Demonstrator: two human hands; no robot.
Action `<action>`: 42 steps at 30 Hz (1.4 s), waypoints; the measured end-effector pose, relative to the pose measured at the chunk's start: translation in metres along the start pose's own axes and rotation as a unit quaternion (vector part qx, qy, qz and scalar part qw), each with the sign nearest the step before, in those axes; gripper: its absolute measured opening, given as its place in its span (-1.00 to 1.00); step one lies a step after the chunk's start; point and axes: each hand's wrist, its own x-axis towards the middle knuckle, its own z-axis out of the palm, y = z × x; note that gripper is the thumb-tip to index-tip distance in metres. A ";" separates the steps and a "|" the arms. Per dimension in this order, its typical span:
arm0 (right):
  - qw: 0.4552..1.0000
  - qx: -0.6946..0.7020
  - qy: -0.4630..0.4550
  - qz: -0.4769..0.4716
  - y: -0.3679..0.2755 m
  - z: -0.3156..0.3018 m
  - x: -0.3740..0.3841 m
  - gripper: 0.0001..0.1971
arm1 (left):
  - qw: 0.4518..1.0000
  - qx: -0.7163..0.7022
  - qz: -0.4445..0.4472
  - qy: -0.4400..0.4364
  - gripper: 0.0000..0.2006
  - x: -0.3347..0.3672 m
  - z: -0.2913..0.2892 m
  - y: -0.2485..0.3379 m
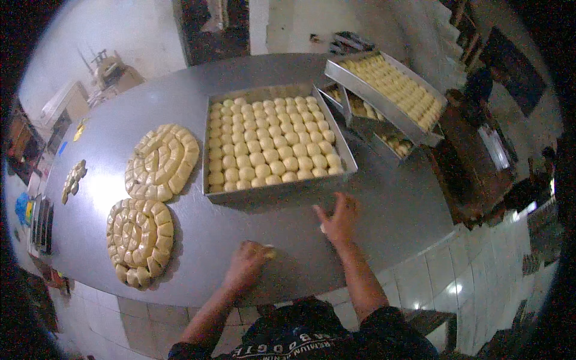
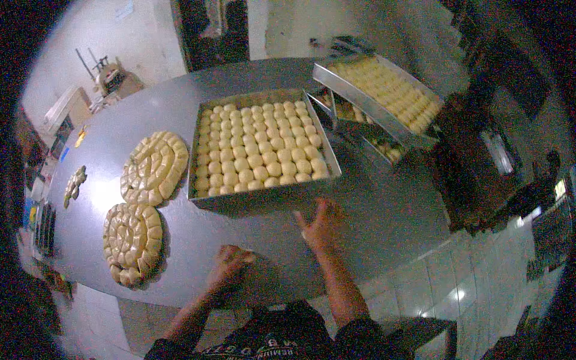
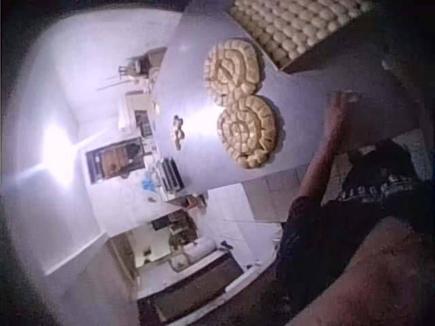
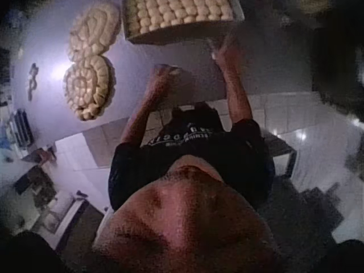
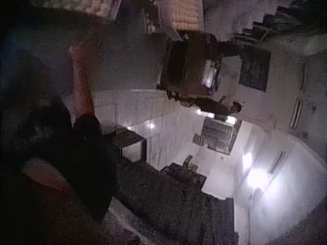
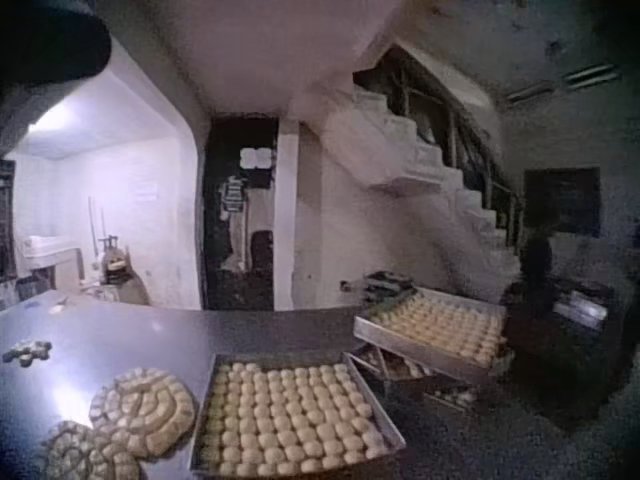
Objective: The person arranges small, round dough balls into a rectangular metal baking tray. They pick up dough balls from a large braided dough structure on the table and place them into the tray, filling it row by row.
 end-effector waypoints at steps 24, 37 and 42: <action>0.992 0.109 0.055 -0.021 0.056 -0.002 -0.016 -0.82 | 0.846 -0.373 -0.311 0.219 -0.76 -0.058 -0.062 0.014; 0.929 0.262 -0.176 0.194 0.110 -0.077 0.018 -0.61 | 0.769 -0.472 -0.329 0.279 -0.80 0.009 -0.076 -0.009; 0.799 0.542 0.252 -0.066 -0.005 -0.105 0.181 -0.70 | 0.715 -0.490 -0.349 0.355 -0.74 -0.018 -0.077 0.010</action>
